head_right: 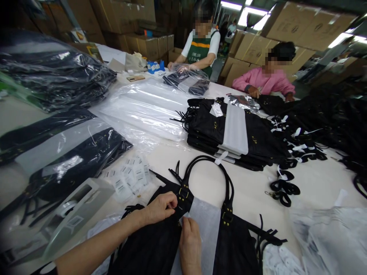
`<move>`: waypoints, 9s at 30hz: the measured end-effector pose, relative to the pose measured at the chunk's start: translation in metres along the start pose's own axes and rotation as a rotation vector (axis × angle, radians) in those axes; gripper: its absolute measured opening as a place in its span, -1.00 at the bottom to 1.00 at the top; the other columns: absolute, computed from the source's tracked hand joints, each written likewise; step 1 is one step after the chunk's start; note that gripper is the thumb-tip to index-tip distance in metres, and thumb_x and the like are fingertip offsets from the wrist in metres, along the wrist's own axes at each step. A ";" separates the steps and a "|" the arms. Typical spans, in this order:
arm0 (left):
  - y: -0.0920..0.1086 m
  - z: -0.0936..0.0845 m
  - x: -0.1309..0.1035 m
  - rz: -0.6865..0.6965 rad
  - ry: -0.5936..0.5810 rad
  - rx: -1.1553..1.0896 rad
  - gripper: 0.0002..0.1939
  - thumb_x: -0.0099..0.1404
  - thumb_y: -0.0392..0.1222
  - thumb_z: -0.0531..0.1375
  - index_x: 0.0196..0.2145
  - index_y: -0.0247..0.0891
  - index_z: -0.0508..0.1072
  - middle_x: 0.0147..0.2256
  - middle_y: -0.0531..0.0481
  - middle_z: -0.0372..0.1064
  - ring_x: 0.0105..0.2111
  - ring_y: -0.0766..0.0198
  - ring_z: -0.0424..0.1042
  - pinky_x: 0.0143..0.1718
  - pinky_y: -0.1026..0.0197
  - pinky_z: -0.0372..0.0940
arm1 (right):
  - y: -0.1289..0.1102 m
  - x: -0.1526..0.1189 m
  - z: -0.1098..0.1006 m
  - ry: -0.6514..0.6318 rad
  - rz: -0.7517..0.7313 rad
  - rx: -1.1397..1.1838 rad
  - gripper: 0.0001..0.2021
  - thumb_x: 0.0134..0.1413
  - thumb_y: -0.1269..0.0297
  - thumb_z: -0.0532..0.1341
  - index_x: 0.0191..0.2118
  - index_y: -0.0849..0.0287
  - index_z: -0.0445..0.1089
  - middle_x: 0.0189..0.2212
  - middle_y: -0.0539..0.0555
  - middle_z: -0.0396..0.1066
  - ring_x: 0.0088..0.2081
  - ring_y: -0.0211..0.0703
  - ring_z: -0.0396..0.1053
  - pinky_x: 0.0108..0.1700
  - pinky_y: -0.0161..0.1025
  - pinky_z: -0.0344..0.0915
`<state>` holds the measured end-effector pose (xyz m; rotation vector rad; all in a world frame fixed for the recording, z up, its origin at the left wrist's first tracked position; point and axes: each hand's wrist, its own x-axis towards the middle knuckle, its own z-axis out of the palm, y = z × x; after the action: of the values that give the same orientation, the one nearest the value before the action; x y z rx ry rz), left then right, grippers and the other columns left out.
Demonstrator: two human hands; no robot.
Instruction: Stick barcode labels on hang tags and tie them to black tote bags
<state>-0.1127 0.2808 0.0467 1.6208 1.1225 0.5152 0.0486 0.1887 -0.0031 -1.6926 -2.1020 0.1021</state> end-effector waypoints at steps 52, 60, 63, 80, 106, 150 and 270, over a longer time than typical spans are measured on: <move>0.005 0.041 0.008 -0.152 0.097 -0.018 -0.83 0.02 -0.48 0.03 -0.57 -0.29 0.32 -0.48 0.09 0.16 -0.44 0.37 0.23 -0.38 0.33 0.13 | -0.001 0.038 -0.004 -0.098 0.751 0.963 -0.72 -0.10 0.04 0.15 -0.41 0.19 0.32 -0.50 0.05 0.40 -0.50 -0.20 0.36 -0.44 -0.23 0.35; 0.006 0.040 0.007 -0.195 0.134 -0.059 -0.84 0.02 -0.45 0.02 -0.57 -0.28 0.31 -0.49 0.09 0.17 -0.44 0.34 0.24 -0.38 0.30 0.12 | -0.005 0.037 -0.008 0.016 1.019 1.294 -0.64 -0.35 0.05 0.33 -0.38 0.17 0.41 -0.47 0.01 0.45 -0.48 -0.27 0.34 -0.40 -0.29 0.33; 0.008 0.037 0.007 -0.210 0.140 -0.100 -0.84 0.01 -0.44 0.01 -0.56 -0.29 0.34 -0.48 0.08 0.20 -0.44 0.34 0.25 -0.37 0.30 0.14 | -0.007 0.038 -0.010 0.031 1.133 1.396 -0.60 -0.48 0.10 0.40 -0.40 0.20 0.44 -0.46 0.02 0.47 -0.47 -0.27 0.35 -0.39 -0.30 0.33; -0.001 0.039 0.008 -0.256 0.125 -0.279 -0.88 -0.03 -0.40 0.04 -0.56 -0.32 0.37 -0.53 0.08 0.26 -0.46 0.33 0.26 -0.39 0.29 0.16 | -0.017 0.046 -0.018 -0.023 1.249 1.608 -0.64 -0.57 0.20 0.46 -0.49 0.24 0.46 -0.52 -0.03 0.43 -0.54 -0.41 0.30 -0.47 -0.46 0.32; 0.005 0.034 0.005 -0.352 0.130 -0.502 -0.96 -0.05 -0.33 0.05 -0.57 -0.30 0.30 -0.66 0.17 0.16 -0.65 0.44 0.10 -0.58 0.35 0.04 | -0.020 0.047 -0.016 0.010 1.139 1.447 -0.66 -0.44 0.07 0.38 -0.52 0.20 0.37 -0.67 -0.08 0.31 -0.61 -0.37 0.20 -0.54 -0.38 0.21; 0.010 0.039 0.009 -0.391 0.232 -0.547 -0.92 -0.04 -0.39 0.04 -0.61 -0.30 0.28 -0.69 0.16 0.22 -0.67 0.42 0.17 -0.58 0.35 0.11 | -0.014 0.060 -0.010 -0.048 1.155 1.804 -0.79 -0.39 0.28 0.41 -0.58 0.24 0.40 -0.63 -0.06 0.29 -0.54 -0.39 0.20 -0.48 -0.42 0.22; -0.022 0.024 -0.049 0.036 0.396 0.223 -0.67 0.05 -0.46 -0.06 -0.23 -0.30 0.32 -0.28 -0.07 0.31 -0.31 0.28 0.36 -0.23 0.18 0.30 | -0.090 -0.016 -0.019 -0.050 1.269 1.340 -0.80 -0.53 0.25 0.25 -0.68 0.21 0.23 -0.89 -0.15 0.10 -0.80 -0.46 -0.04 -0.73 -0.44 -0.13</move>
<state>-0.1258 0.2261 0.0283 1.7800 1.4877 0.7806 -0.0234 0.1472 0.0387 -1.6275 -0.2633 1.4709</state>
